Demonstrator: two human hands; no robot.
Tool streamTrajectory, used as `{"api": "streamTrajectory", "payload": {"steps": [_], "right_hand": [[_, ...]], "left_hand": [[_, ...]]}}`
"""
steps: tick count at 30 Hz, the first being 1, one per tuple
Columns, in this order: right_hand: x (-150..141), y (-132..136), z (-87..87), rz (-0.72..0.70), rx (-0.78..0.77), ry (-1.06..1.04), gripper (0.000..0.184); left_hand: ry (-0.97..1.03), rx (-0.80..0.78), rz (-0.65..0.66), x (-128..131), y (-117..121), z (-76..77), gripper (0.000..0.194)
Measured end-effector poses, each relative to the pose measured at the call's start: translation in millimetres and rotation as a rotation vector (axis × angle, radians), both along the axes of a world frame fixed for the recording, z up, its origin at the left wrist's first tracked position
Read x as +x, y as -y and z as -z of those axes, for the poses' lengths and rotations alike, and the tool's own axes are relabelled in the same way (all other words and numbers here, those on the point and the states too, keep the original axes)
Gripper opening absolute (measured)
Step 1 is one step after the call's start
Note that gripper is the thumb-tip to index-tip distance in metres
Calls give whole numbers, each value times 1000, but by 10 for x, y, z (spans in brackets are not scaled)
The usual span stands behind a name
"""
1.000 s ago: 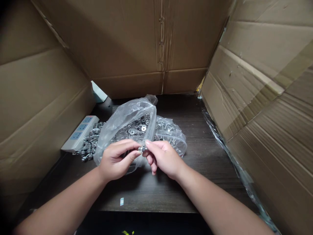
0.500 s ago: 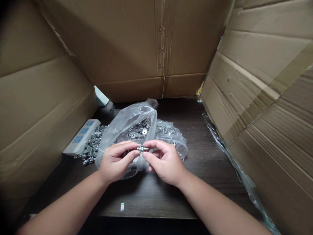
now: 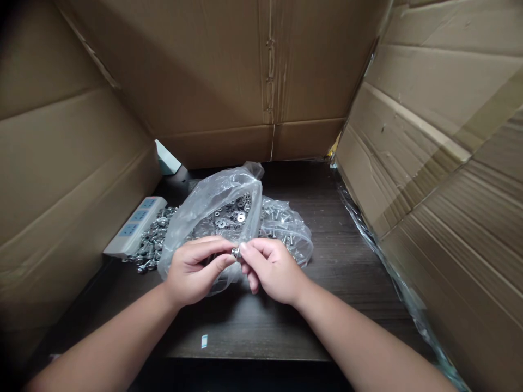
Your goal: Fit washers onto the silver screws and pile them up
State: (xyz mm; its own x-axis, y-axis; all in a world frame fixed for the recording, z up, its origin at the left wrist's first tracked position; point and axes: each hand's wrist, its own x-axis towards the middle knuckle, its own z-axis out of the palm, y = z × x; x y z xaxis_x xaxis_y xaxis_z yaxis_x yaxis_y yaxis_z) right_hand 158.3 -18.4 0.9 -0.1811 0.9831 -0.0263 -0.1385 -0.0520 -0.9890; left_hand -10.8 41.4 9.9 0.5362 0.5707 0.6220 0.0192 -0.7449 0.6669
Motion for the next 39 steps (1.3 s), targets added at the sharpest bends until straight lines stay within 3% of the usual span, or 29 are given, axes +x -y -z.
{"api": "streamTrajectory", "payload": {"steps": [4, 7, 10, 13, 19, 29, 35, 37, 39], "right_hand": [[-1, -42, 67, -44, -146, -192, 45], [11, -41, 54, 16, -78, -41, 47], [15, -13, 3, 85, 22, 88, 38], [-7, 21, -25, 155, 99, 81, 24], [-53, 36, 17, 179, 157, 41, 22], [-26, 33, -23, 155, 75, 32, 17], [5, -41, 39, -95, -193, -336, 28], [9, -58, 52, -79, -209, -297, 34], [10, -57, 41, -5, -132, -140, 39]], "left_hand": [[13, -6, 14, 3, 2, 6, 14], [8, -27, -29, 3, -7, 22, 11], [4, -44, -52, 4, -15, 34, 10], [9, -67, -75, 7, -17, 41, 9], [19, -129, -103, 2, -15, 37, 9], [36, -120, -52, 0, -11, 25, 11], [5, -42, 24, 2, 9, 16, 17], [-2, -40, 18, 3, 12, 19, 18], [-5, -50, -17, 4, 7, 27, 18]]}}
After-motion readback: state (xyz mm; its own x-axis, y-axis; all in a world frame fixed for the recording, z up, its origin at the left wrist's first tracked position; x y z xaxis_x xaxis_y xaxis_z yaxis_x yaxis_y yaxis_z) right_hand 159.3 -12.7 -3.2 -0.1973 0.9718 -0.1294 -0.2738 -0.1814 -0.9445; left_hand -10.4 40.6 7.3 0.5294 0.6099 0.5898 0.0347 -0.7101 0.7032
